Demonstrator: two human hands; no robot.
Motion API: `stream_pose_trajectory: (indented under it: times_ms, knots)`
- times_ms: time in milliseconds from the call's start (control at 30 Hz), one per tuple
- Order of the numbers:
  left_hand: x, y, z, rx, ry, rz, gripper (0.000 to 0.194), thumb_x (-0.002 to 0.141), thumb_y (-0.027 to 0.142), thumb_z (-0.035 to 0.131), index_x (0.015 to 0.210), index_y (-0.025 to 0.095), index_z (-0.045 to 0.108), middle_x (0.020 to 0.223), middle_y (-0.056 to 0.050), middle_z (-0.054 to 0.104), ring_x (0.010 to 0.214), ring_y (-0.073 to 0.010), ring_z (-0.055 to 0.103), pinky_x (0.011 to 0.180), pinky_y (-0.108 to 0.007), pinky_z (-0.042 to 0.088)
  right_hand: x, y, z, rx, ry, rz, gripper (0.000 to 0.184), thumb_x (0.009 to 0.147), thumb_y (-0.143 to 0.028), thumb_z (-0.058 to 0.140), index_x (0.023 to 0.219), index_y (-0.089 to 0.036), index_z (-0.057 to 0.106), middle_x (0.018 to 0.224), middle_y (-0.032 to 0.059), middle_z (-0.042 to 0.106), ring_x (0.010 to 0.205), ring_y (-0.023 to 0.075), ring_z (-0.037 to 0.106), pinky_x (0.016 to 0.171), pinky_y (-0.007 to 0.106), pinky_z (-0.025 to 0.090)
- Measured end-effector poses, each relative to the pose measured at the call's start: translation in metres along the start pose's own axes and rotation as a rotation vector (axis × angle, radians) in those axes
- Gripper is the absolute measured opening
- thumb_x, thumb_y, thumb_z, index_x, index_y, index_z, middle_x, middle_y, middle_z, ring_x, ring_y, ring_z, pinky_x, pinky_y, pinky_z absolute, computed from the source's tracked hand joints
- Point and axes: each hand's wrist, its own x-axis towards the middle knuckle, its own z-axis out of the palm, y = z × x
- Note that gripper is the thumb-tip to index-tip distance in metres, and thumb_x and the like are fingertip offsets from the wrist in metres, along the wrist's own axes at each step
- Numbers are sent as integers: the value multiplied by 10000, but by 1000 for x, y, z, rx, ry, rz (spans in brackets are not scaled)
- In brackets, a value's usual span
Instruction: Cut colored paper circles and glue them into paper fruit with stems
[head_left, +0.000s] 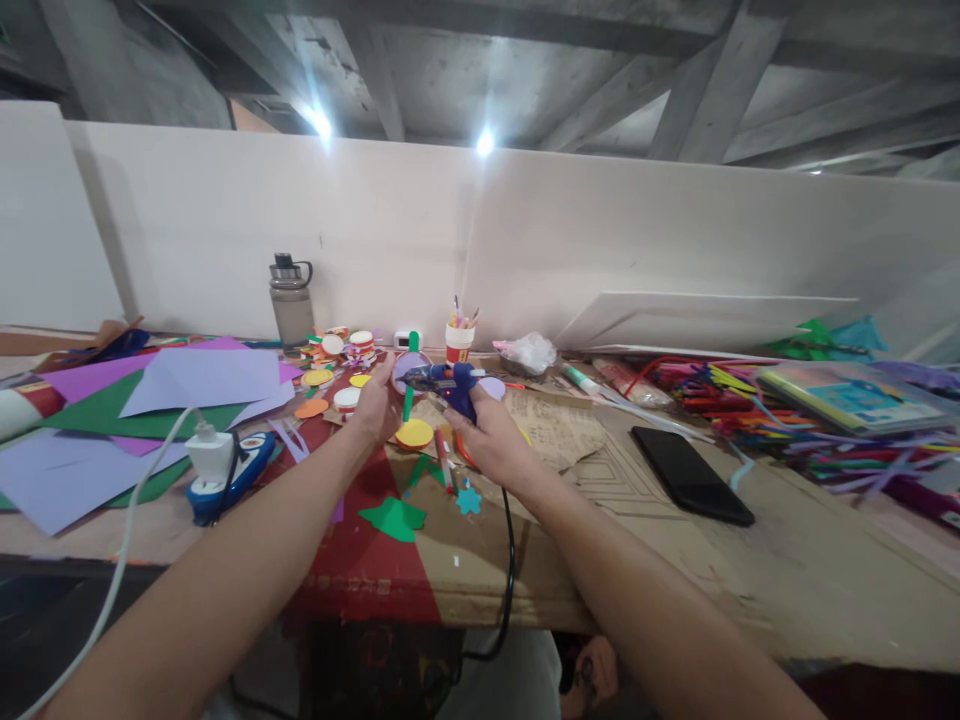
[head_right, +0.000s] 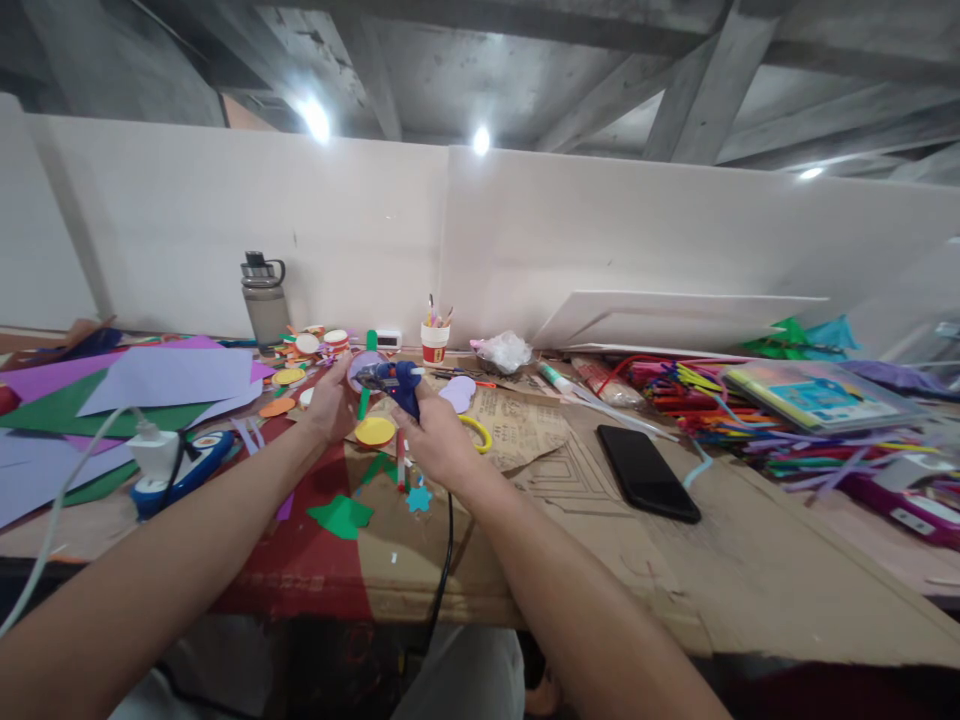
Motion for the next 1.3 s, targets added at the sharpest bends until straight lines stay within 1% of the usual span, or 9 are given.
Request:
stream_pose_trajectory:
  times_ms: [133,300,433,633,800,967,1167,1300]
  knots:
    - [-1,-1,0,50,-10,24,293,888,374,521,948,134,678,776,-68,727,766,-198,698,717,-310,565,1,-1,-1,-23,19,18,359,881,-292,490,1219,-177,521,1083,112,647,951,237,583,859,387,439]
    - [-1,-3,0,94,-7,33,271,903,335,503,885,132,682,747,-57,719,728,-167,691,696,-266,565,1,-5,-3,-14,50,27,357,879,-277,485,1219,-172,520,1030,105,649,909,229,584,828,369,445]
    - [-2,-3,2,82,-13,1,274,900,345,515,898,123,676,738,-55,715,717,-152,689,661,-237,561,1,-4,-4,-3,81,31,345,873,-272,488,1200,-170,531,1078,112,640,954,231,582,850,370,441]
    - [-2,-3,1,71,-1,-1,252,874,357,562,823,130,660,679,-35,696,667,-139,683,620,-212,548,2,4,-4,8,129,17,310,872,-290,493,1163,-200,549,1135,108,633,1023,235,580,898,379,434]
    - [-1,-5,-2,86,-30,2,259,872,369,561,858,134,668,708,-38,706,665,-141,680,612,-222,548,2,5,-5,3,153,26,328,864,-297,500,1172,-204,564,1109,112,645,1006,247,590,886,396,442]
    - [0,-5,-1,57,-29,16,251,876,363,554,917,146,674,736,-47,711,733,-165,689,656,-251,553,2,6,-5,14,175,53,310,879,-327,496,1156,-208,567,1051,96,662,973,245,599,881,402,445]
    - [1,-3,-1,10,-27,92,217,881,343,543,890,165,668,711,-35,699,730,-167,683,660,-255,553,3,6,-6,20,193,82,273,872,-324,493,1097,-201,587,1016,96,667,953,248,604,876,403,446]
    - [-1,-1,1,24,-17,87,244,902,330,503,871,149,665,696,-44,690,715,-162,678,641,-245,555,3,5,-7,14,204,83,282,865,-322,493,1097,-193,590,1004,99,668,947,251,599,874,409,445]
